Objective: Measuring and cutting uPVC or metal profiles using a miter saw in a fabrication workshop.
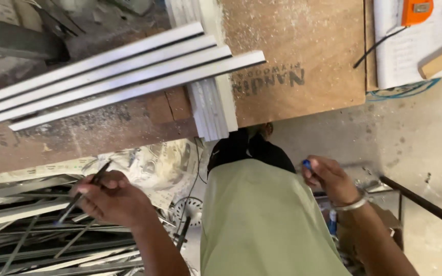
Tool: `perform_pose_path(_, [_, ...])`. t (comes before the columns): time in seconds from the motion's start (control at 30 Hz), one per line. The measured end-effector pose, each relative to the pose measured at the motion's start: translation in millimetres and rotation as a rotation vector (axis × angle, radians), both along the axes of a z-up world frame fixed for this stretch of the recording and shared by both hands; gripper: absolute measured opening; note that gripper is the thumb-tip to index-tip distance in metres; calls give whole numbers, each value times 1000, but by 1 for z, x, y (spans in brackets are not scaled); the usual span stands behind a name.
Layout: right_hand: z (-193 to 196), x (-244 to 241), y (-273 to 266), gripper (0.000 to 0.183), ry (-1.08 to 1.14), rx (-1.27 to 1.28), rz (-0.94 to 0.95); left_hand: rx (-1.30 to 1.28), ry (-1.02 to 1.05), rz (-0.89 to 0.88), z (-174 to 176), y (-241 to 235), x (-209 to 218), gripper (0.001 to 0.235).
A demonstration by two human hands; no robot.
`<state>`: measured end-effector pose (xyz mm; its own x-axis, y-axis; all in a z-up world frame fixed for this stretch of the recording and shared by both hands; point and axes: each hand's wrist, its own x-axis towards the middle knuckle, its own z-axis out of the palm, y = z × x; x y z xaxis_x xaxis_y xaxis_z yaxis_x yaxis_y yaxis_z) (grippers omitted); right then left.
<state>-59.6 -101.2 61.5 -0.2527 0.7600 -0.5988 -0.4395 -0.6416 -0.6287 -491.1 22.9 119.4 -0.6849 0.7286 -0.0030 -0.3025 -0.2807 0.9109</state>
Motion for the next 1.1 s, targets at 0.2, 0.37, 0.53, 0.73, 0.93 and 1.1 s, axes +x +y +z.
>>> perform_pose_path(0.2, [7, -29, 14, 38, -443, 176, -114, 71, 830, -314, -20, 48, -12, 13])
perform_pose_path(0.37, [3, -103, 52, 30, 13, 50, -524, 70, 1661, -549, -74, 116, -9, 22])
perform_pose_path(0.53, [-19, -169, 68, 36, -52, 9, -664, 160, 1769, -592, -83, 148, -11, 21])
perform_pose_path(0.73, [-27, -219, 101, 39, -249, -22, -714, 322, 1673, -759, -76, 162, -10, 18])
perform_pose_path(0.93, [-19, -246, 170, 37, -609, -64, -652, 424, 1528, -1029, -89, 146, 3, 16])
perform_pose_path(1.1, [-40, -250, 197, 41, -655, -172, -833, 616, 1463, -1170, -65, 159, 19, 18])
